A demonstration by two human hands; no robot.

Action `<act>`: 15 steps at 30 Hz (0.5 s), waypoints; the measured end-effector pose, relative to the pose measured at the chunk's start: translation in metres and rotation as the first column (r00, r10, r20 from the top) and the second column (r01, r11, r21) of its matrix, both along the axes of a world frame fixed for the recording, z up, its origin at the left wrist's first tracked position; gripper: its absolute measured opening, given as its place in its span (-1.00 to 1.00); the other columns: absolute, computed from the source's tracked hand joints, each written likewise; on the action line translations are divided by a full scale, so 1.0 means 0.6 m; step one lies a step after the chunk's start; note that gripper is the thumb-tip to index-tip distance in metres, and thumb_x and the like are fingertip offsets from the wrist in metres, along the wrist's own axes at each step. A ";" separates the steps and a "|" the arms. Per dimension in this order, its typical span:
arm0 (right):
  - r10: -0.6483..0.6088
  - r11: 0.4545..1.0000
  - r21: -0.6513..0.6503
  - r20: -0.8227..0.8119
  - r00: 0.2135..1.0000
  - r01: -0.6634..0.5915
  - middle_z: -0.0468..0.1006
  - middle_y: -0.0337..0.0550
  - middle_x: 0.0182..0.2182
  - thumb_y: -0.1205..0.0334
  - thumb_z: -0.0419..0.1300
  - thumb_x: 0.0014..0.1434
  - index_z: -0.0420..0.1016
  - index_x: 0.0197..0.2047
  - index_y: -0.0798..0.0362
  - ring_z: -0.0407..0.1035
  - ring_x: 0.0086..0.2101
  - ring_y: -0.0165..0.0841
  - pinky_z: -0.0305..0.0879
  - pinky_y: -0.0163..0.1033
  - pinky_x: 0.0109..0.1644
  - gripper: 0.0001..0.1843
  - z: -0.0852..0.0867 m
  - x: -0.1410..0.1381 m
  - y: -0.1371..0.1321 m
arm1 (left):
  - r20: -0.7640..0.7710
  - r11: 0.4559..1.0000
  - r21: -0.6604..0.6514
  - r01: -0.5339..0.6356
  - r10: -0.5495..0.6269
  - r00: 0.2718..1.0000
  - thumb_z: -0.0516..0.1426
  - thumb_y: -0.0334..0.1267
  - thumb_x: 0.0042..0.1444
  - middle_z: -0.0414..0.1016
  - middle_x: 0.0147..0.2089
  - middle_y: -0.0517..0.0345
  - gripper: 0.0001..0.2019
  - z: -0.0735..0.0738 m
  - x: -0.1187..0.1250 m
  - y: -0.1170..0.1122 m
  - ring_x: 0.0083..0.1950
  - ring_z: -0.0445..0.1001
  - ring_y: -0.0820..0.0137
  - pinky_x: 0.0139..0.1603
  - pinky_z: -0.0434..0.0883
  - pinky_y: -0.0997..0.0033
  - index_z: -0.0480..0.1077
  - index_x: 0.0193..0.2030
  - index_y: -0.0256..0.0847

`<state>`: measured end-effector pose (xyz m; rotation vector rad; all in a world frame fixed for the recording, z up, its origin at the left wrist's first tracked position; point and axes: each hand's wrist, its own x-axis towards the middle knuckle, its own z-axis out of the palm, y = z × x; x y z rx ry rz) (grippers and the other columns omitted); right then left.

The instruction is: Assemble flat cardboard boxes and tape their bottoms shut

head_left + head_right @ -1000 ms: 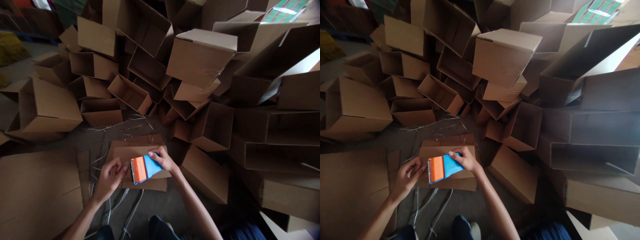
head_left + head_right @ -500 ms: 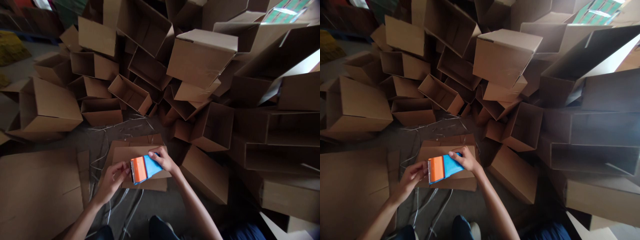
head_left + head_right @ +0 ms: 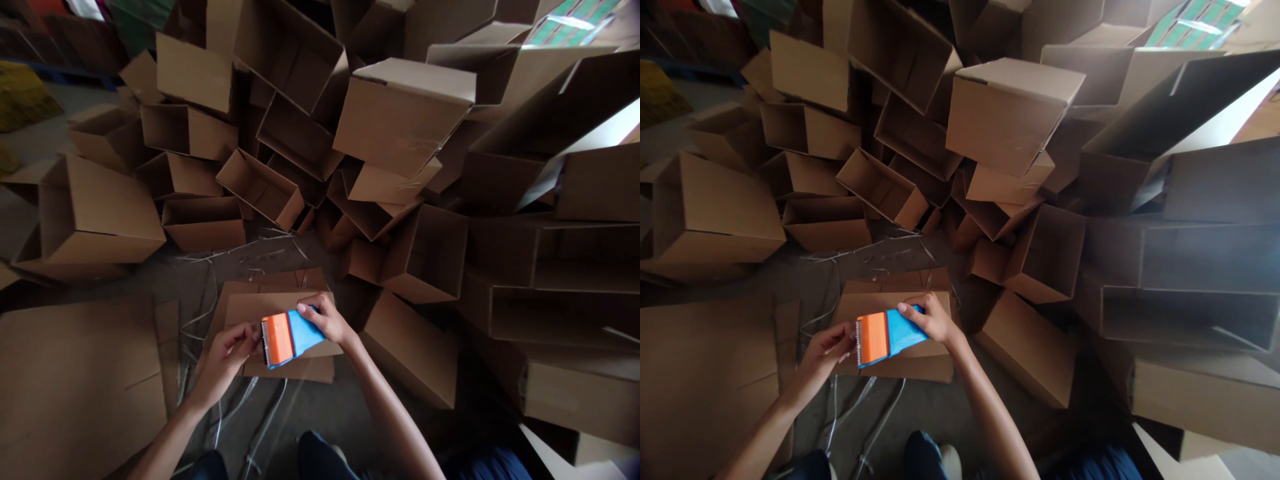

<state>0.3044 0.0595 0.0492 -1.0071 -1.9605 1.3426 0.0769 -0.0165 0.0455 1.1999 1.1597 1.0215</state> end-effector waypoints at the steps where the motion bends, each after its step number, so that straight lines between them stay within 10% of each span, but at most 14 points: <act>1: -0.003 1.000 -0.002 0.009 1.000 0.003 -0.01 -0.36 -0.63 -0.25 -0.02 0.27 -0.03 -0.59 0.01 -0.10 -0.55 -0.51 -0.17 -0.31 -0.49 -0.39 0.000 0.000 0.000 | 0.012 1.000 -0.006 -0.003 0.003 1.000 0.14 0.24 0.06 0.07 -0.54 0.30 -0.48 -0.003 0.000 0.000 -0.49 -0.01 0.50 -0.50 0.02 0.50 0.19 -0.56 -0.19; 15: -0.014 1.000 0.019 0.027 1.000 0.014 0.00 -0.35 -0.62 -0.26 -0.03 0.27 -0.02 -0.59 0.01 -0.09 -0.53 -0.50 -0.15 -0.31 -0.48 -0.39 0.002 -0.001 -0.003 | -0.111 0.999 0.034 0.033 -0.029 0.993 0.10 0.12 0.18 0.25 -0.50 0.24 -0.56 -0.009 -0.014 -0.003 -0.42 0.18 0.45 -0.40 0.15 0.49 0.26 -0.52 -0.21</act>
